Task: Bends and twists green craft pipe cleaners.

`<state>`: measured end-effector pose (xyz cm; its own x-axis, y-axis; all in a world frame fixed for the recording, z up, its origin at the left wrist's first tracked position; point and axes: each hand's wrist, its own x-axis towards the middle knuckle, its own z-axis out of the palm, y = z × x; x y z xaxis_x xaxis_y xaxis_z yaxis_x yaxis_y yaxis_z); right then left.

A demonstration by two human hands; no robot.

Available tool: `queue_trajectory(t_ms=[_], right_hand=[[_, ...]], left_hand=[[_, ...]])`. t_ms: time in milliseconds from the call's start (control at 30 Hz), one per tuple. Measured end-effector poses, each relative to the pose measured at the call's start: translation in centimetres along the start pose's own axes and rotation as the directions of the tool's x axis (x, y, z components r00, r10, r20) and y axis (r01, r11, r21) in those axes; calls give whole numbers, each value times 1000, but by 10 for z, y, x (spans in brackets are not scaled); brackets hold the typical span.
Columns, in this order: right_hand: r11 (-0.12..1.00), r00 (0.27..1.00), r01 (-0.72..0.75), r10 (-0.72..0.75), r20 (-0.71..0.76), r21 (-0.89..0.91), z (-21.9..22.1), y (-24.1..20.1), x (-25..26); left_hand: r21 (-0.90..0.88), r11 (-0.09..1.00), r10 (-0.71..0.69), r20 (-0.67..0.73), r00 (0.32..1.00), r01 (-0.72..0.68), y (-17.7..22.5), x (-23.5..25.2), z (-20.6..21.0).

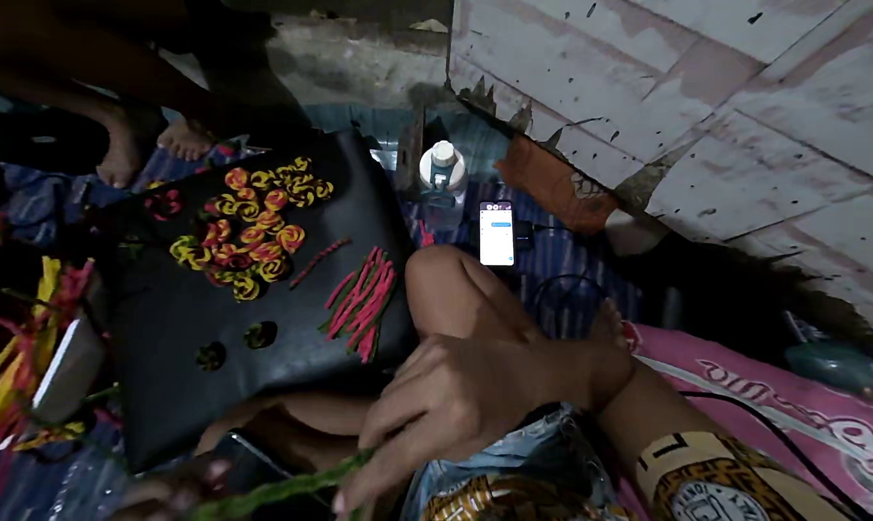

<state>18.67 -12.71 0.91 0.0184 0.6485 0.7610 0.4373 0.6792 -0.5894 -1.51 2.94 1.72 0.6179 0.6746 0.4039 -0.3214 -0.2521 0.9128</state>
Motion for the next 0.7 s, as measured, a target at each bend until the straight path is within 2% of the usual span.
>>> queue_trajectory(t_ms=[67, 133, 233, 300, 367, 433, 533, 700], right_hand=[[981, 997, -58, 65, 31, -188, 3, 2, 0], [946, 987, -129, 151, 50, -298, 5, 10, -5], [909, 965, -206, 250, 78, -364, 7, 22, -15], [890, 971, -220, 240, 1, -399, 8, 26, -19], [899, 972, -215, 159, -172, -381, 11, 30, -22], [917, 956, -192, 95, -277, -350, 7, 26, -20], [868, 956, -218, 97, -278, -447, -2, 14, -19], [799, 962, -264, 179, -205, -541, 4, 15, -25]], left_hand=[[92, 996, -14, -13, 1000, 15, 0, 2, 5], [173, 983, 56, 20, 998, -59, 1, 1, 7], [191, 970, 121, 159, 980, -151, -2, 3, 7], [187, 970, 117, 202, 972, -156, -3, 6, 9], [194, 973, 98, 153, 983, -127, -3, 6, 11], [196, 978, 62, 52, 997, -71, -7, 5, 13], [207, 978, 25, -31, 999, -18, -15, 2, 15], [236, 967, 109, -17, 994, -102, -16, 1, 23]])
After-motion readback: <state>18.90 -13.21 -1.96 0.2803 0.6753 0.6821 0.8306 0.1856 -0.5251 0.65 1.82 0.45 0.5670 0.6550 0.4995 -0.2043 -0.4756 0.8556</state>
